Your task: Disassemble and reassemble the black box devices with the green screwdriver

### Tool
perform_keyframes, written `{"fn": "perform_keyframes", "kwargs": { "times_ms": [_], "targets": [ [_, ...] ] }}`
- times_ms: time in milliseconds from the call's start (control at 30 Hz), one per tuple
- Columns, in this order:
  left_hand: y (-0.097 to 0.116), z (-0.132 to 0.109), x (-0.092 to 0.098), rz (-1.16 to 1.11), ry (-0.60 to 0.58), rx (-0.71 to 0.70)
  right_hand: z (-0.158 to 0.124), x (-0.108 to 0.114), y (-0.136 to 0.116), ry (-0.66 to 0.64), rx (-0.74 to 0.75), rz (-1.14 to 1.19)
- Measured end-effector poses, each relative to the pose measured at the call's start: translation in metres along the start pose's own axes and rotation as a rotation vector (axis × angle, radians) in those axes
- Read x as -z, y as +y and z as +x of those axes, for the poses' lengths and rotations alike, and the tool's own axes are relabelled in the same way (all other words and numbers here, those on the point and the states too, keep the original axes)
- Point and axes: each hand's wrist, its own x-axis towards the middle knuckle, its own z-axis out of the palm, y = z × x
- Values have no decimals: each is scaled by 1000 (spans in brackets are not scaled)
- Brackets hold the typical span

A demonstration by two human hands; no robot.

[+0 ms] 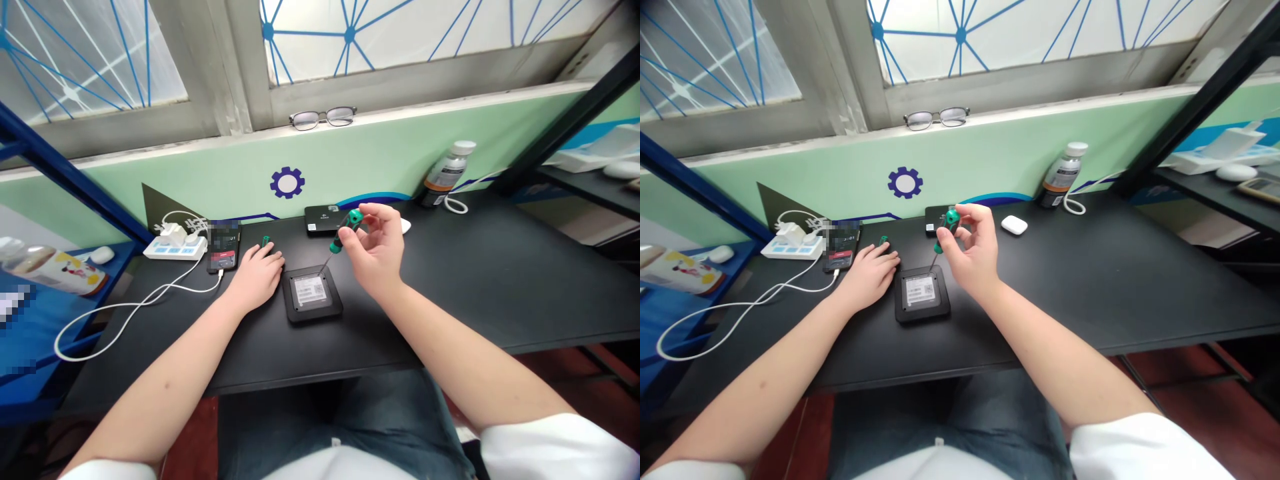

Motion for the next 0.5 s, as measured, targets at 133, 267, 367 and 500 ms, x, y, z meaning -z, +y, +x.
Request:
{"fn": "perform_keyframes", "kwargs": {
  "times_ms": [133,267,367,500],
  "targets": [
    [0,1,-2,32,-6,-8,1,0,0,-1,-4,-20],
    [-2,-1,2,56,44,18,1,1,0,-11,-7,-27],
    [-6,-1,6,96,121,121,5,3,2,7,4,-59],
    [-12,-1,10,151,163,310,15,10,8,18,48,-297]
  ]
}}
